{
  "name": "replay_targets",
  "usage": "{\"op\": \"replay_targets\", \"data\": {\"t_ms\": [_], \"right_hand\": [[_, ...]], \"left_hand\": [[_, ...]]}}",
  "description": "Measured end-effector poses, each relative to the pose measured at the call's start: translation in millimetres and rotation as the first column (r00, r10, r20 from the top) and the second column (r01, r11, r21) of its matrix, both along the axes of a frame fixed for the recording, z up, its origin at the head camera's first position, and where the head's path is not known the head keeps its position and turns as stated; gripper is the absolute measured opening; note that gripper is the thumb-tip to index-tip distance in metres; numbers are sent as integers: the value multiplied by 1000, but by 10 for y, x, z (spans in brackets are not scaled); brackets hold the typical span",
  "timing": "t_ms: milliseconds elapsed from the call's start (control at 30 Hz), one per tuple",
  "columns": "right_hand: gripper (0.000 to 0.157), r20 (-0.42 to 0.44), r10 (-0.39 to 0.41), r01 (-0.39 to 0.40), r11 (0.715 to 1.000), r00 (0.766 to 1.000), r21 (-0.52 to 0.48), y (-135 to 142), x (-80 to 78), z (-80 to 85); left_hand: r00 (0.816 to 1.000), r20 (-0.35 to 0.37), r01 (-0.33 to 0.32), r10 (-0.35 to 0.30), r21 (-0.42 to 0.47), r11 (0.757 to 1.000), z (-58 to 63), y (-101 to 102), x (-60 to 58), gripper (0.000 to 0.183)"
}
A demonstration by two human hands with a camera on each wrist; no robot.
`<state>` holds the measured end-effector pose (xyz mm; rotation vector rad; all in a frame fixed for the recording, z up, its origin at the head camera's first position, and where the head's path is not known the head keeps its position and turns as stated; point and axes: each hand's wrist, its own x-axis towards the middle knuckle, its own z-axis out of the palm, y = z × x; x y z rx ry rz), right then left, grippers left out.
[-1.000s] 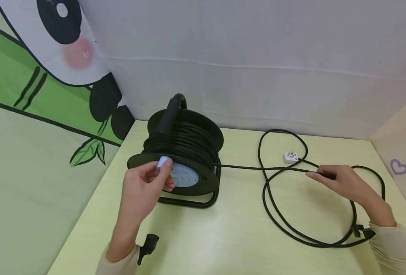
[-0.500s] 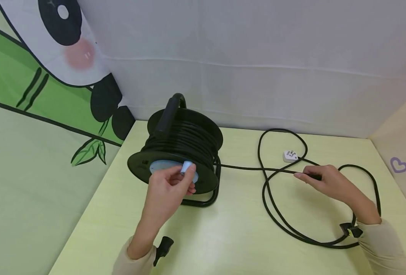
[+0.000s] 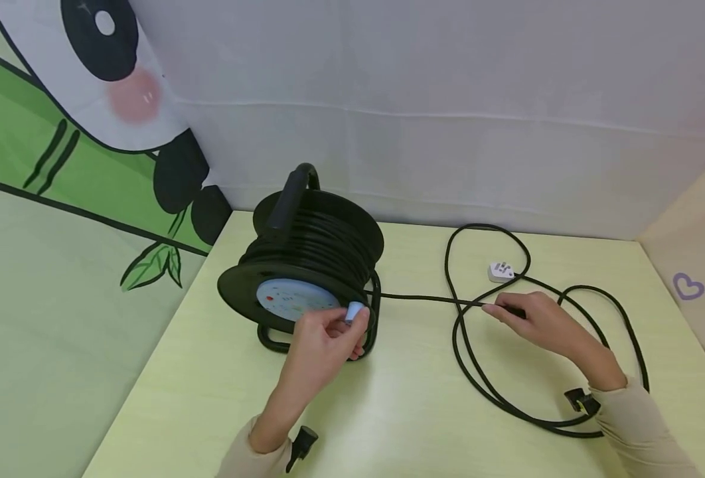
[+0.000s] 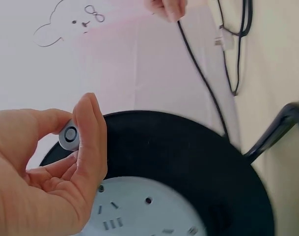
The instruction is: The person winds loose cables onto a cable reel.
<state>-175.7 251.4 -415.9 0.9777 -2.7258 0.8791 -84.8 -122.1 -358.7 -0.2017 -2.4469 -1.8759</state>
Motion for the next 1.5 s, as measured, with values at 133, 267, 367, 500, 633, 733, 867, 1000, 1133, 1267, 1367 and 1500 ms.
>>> {"op": "replay_targets", "data": {"t_ms": [133,267,367,500,633,733,867,1000,1133,1267,1367,1500], "right_hand": [[31,5,31,-31,999,1000,-19,-68,13,-9],[31,2,34,-34,999,999,-13,-123,31,-7],[32,-8,34,-35,999,999,-14,-143,49,4],[36,-46,32,-34,999,998,-28,-136,73,57],[41,-108,6,-10,999,994,-32,-99,97,133],[41,-157,-15,12,1000,987,-22,-57,104,188],[40,-197,-16,16,1000,980,-5,-5,87,255],[38,-238,-29,33,999,971,16,52,64,327],[35,-276,-51,69,996,960,54,136,57,396],[33,-294,-79,105,992,953,73,222,63,444],[33,-323,-83,115,990,943,81,264,55,453],[47,-408,-89,133,988,909,80,322,23,439]], "left_hand": [[999,36,4,-3,-36,999,-116,38,-5,31],[997,71,2,3,-59,998,-238,43,-2,33],[996,89,-2,8,-62,998,-328,31,0,33],[994,107,-9,15,-55,998,-433,7,-8,33],[989,144,-18,25,-50,999,-565,-72,-15,32],[983,182,-34,39,-33,999,-670,-167,-16,32],[976,213,-38,37,0,999,-775,-279,-30,33],[971,239,-19,18,2,1000,-827,-338,-45,35],[963,269,-27,24,6,1000,-853,-381,-48,34],[957,287,-47,41,16,999,-858,-427,-43,32],[954,296,-59,48,27,998,-872,-463,-40,33],[949,310,-75,59,39,996,-894,-504,-37,34]]}}
